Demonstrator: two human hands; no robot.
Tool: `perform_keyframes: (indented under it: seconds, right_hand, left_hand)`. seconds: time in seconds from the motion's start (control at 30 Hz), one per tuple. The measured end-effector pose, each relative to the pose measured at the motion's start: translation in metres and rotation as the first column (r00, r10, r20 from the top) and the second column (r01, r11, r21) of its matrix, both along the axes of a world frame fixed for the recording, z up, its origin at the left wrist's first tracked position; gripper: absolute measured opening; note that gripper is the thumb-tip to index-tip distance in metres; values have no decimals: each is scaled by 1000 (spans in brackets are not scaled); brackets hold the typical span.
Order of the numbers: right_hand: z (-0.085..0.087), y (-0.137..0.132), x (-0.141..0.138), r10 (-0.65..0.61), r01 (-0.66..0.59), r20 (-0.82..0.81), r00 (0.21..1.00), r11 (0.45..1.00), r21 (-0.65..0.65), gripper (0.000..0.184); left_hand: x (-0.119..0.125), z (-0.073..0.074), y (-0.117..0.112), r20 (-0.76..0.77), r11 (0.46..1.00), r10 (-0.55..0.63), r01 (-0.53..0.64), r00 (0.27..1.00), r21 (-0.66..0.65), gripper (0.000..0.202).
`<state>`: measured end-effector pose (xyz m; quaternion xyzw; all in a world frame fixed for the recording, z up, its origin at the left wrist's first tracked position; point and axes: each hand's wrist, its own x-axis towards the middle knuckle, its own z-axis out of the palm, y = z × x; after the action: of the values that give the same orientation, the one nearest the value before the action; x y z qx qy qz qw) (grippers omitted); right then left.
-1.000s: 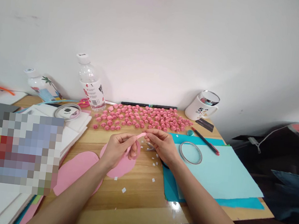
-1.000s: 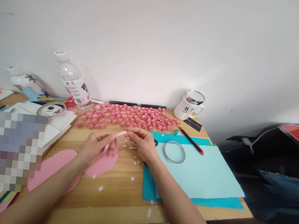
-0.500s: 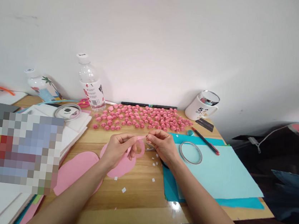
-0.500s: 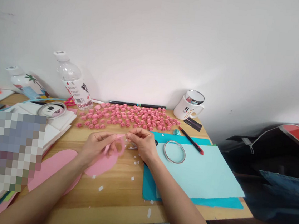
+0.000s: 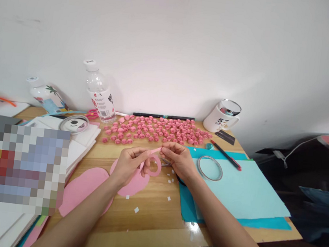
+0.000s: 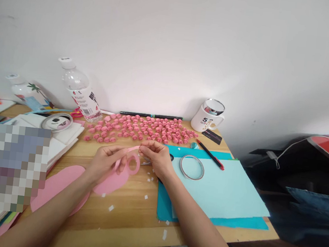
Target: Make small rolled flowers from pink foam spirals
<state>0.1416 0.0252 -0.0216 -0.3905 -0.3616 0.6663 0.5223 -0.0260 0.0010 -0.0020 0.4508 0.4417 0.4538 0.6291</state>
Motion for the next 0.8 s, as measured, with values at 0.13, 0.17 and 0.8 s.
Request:
perform_keyframes:
  seconds: [0.13,0.17,0.8]
  right_hand:
    - [0,0,0,-10,10,17,1000,1000,13,18]
    - [1,0,0,-17,17,22,1000,1000,15,18]
    - [-2,1,2,-22,22,22,1000,1000,-1,24]
  left_hand:
    - [1,1,0,-8,1000,-2,2,1000,3,21]
    - [1,1,-1,-8,1000,-5,5,1000,2,21]
    - [1,1,0,14,1000,-2,2,1000,0,21]
